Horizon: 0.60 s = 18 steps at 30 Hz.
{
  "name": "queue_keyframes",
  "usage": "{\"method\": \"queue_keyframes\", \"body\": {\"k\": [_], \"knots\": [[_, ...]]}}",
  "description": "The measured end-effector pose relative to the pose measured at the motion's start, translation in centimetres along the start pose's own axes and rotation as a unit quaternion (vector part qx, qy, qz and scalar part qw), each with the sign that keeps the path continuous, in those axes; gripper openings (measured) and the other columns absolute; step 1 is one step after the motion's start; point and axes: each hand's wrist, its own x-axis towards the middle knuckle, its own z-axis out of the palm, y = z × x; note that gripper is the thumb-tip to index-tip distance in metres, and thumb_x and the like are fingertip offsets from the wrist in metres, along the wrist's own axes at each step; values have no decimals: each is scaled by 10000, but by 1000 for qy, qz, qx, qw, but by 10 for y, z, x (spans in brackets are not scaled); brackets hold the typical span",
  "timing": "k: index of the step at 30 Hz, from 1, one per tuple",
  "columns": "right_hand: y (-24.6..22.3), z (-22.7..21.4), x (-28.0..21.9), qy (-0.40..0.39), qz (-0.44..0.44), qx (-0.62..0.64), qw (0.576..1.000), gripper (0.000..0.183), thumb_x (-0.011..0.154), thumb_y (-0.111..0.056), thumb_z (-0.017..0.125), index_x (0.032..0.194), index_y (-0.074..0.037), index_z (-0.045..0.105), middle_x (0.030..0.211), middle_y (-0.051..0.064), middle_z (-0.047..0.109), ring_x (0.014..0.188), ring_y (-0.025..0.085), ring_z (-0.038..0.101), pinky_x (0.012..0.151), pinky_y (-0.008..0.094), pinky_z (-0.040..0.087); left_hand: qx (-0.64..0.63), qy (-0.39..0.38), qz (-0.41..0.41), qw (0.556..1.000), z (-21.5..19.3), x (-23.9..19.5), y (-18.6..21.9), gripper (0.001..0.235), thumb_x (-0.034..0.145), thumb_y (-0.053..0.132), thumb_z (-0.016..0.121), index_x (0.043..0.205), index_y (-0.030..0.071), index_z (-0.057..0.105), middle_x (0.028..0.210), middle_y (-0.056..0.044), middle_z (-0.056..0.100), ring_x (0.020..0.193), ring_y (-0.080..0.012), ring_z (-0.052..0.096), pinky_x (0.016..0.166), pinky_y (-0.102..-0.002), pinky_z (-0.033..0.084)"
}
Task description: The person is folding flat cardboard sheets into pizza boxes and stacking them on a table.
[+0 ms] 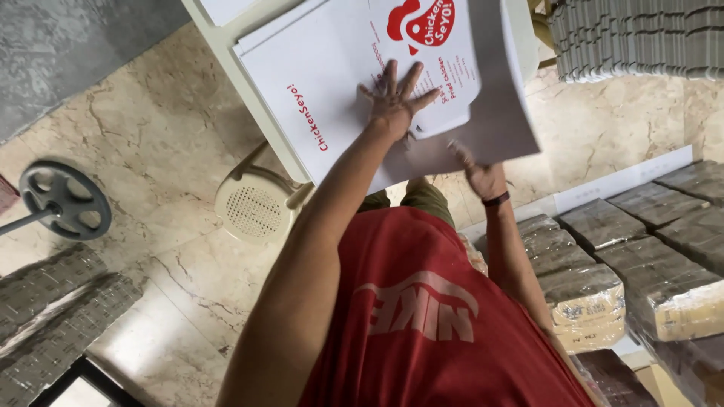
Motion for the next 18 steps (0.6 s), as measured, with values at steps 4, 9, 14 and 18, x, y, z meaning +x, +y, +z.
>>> {"method": "queue_keyframes", "body": {"k": [4, 9, 14, 18], "knots": [[22, 3, 27, 225, 245, 202, 921, 543, 931, -440, 696, 1264, -12, 663, 1363, 132, 646, 1035, 244, 704, 867, 377, 591, -50, 8, 30, 998, -7, -5, -9, 1051, 831, 104, 630, 1644, 496, 93, 1642, 24, -288, 1471, -457, -262, 1049, -911, 186], [33, 68, 15, 119, 410, 396, 813, 520, 914, -255, 668, 1376, -21, 630, 1414, 166, 644, 974, 359, 735, 844, 415, 638, 23, 60, 74, 995, 41, -3, -25, 902, 897, 84, 636, 1637, 374, 210, 1665, -62, -203, 1506, -472, -134, 1021, -872, 323], [-6, 89, 27, 195, 437, 384, 790, 452, 812, -267, 821, 1085, 84, 739, 936, 197, 705, 871, 338, 705, 740, 489, 676, 28, 96, 34, 994, 59, 8, -18, 999, 913, 197, 719, 1645, 475, 98, 1649, -53, -242, 1472, -510, -185, 1020, -927, 236], [9, 60, 23, 197, 408, 222, 863, 302, 906, -375, 762, 919, -79, 818, 643, -64, 547, 602, 105, 484, 584, 275, 405, 4, 34, 5, 999, 29, -6, 11, 1022, 908, 524, 751, 1645, 467, 46, 1639, -93, -284, 1481, -530, -192, 1052, -897, 235]]}}
